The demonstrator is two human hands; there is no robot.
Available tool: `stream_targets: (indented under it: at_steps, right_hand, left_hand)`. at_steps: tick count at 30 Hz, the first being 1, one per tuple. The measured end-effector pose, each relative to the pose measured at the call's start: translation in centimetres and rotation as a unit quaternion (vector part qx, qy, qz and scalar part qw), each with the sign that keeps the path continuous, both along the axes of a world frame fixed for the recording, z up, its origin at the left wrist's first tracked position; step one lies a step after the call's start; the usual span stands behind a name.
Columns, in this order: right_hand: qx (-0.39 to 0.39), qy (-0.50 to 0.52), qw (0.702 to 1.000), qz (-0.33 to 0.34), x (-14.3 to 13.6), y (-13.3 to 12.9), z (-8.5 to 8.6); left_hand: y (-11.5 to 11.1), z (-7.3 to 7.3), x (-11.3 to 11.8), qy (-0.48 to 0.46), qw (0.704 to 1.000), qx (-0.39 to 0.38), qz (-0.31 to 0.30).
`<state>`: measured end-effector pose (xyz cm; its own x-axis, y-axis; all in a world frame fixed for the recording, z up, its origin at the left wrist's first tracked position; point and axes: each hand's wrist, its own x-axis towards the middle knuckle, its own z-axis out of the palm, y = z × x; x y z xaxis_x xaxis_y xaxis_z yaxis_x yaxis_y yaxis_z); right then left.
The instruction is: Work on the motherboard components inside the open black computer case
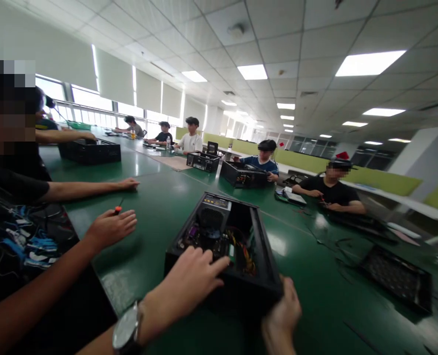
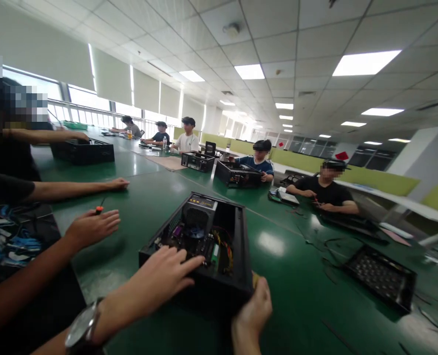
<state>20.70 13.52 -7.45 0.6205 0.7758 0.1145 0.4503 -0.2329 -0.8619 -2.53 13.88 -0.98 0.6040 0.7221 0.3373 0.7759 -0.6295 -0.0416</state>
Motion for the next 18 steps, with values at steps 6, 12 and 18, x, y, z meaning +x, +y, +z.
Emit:
stream_targets:
  at_steps: [6,12,18]
  right_hand:
    - [0.038,0.087,0.993,0.068,-6.7,13.9,0.9]
    - [0.064,0.149,0.968,0.192,-3.1,11.1,-1.4]
    - [0.028,0.168,0.966,0.194,7.5,-2.0,-4.6]
  left_hand:
    - [6.7,0.2,-4.1,-0.041,0.982,0.098,0.154]
    - [4.2,-2.8,-1.8,-0.115,0.993,0.019,0.001]
    - [2.5,-4.9,3.8,-0.129,0.977,-0.077,-0.148]
